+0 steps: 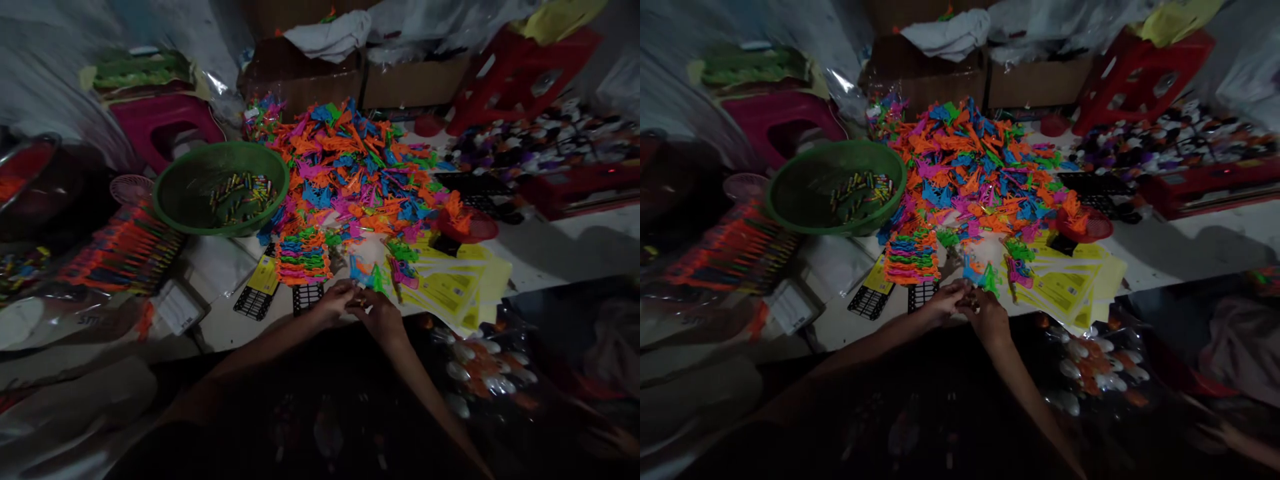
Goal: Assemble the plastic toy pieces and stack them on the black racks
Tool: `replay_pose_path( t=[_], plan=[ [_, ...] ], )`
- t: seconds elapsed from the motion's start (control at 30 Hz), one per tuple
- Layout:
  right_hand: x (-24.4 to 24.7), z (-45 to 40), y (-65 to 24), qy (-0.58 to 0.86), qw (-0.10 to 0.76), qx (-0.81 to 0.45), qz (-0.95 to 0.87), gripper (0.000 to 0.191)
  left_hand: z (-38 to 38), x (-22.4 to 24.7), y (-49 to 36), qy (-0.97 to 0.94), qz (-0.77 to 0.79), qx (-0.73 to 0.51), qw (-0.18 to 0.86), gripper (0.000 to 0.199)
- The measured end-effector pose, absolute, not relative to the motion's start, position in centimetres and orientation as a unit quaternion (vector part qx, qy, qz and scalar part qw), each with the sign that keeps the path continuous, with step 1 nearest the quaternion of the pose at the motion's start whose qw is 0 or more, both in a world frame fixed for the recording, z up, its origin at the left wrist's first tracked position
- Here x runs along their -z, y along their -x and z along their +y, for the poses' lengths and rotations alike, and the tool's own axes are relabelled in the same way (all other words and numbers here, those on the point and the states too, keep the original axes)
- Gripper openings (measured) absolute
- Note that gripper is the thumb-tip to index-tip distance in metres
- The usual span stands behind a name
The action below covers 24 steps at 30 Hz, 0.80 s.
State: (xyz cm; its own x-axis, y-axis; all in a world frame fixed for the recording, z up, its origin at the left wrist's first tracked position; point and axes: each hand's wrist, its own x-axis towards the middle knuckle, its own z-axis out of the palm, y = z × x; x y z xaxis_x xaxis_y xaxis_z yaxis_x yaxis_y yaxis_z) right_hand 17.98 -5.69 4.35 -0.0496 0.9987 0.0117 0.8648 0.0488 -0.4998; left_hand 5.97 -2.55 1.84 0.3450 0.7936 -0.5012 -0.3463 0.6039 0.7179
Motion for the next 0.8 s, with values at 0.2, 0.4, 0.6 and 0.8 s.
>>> replay_pose_path(
  t=[0.2,0.4,0.6,0.8],
  plan=[
    [-2.6,-3.4,-22.7,0.715,0.375,-0.274,-0.522,0.027,-3.8,-1.8,-3.6,-0.480,0.478,-0.298,0.673,0.030],
    [-1.7,-3.1,-19.6,0.615,0.573,-0.353,-0.410,0.027,-7.4,-3.4,2.1,-0.655,0.483,-0.342,0.470,0.023],
    [1.0,-4.3,-13.7,0.551,0.467,-0.426,-0.545,0.022,-7.9,-1.8,6.4,-0.538,0.660,-0.469,0.235,0.018],
    [2.2,-3.2,-12.3,0.557,0.346,-0.317,-0.685,0.025,-7.5,0.6,6.7,-0.483,0.710,-0.444,0.258,0.017]
  ],
)
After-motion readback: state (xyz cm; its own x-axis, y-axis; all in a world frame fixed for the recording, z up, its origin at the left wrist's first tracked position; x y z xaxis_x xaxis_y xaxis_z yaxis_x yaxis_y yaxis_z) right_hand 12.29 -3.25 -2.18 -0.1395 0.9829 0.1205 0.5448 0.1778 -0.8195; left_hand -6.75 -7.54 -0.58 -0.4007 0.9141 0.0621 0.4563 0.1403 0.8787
